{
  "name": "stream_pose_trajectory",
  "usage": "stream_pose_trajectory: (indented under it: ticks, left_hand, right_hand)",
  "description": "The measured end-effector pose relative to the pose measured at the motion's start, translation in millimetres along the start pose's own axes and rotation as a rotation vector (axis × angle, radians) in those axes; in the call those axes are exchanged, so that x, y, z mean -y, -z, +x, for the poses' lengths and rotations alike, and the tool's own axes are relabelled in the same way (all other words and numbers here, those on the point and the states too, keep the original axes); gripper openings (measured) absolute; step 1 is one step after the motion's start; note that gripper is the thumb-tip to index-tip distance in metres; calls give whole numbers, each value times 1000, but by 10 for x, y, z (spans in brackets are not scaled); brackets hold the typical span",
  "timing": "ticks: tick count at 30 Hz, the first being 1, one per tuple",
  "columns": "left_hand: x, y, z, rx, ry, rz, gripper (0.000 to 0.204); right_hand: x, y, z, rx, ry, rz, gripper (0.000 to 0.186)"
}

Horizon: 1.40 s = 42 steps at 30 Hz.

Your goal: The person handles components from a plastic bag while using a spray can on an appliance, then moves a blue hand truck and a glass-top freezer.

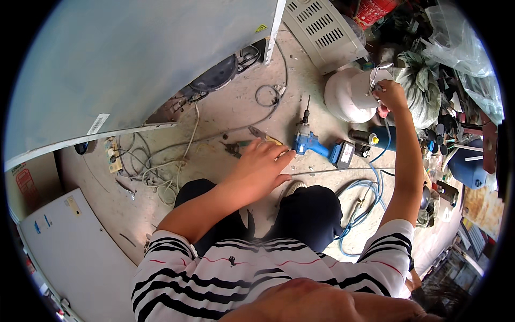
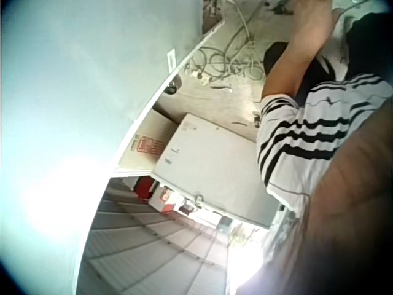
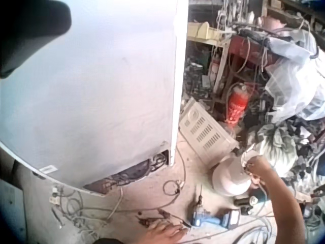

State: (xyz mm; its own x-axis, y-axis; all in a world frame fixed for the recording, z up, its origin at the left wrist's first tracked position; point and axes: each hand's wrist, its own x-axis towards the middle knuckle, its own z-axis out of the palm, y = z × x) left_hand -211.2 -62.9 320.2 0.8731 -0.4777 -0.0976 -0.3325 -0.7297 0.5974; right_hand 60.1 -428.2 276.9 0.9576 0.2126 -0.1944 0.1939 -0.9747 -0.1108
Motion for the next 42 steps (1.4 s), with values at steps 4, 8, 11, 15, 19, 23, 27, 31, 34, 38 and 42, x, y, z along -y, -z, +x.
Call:
stream_pose_trajectory:
  ticks: [4, 8, 11, 15, 19, 23, 27, 31, 34, 38, 42]
  left_hand:
    - [-23, -11, 126, -121, 57, -216, 41]
    - [247, -240, 160, -192, 188, -214, 34]
    - [345, -415, 154, -143, 280, -217, 33]
    - [306, -615, -5, 47, 353, -160, 37]
    - [22, -751, -273, 252, 301, -144, 41]
    - [-253, -766, -392, 356, 327, -213, 41]
    - [-403, -925, -646, 390, 440, -218, 37]
    - [-579, -1117, -1066, 177, 577, -319, 28]
    - [-1014, -1110, -1499, 23, 555, -503, 28]
    - [-1468, -395, -1684, 17, 445, -510, 33]
    - [-1636, 217, -2029, -83, 488, -276, 16]
  right_hand:
    - [98, 60, -57, 11, -4, -44, 30]
    - [258, 103, 35, 66, -54, 46, 27]
    - [170, 116, 75, 128, -94, 25, 28]
    - [-2, 15, 114, 60, -5, -85, 36]
    - [21, 2, 101, 27, -29, -97, 36]
    - [-20, -50, 148, 47, -67, -129, 38]
    - [45, -35, 129, 64, -120, -148, 43]
    - [-38, -133, -244, -75, -115, 96, 48]
    - [64, -94, -1106, -235, -14, 285, 51]
    - [-65, 279, -3543, 9, -422, 324, 51]
    - [41, 774, -6295, 844, -718, 202, 43]
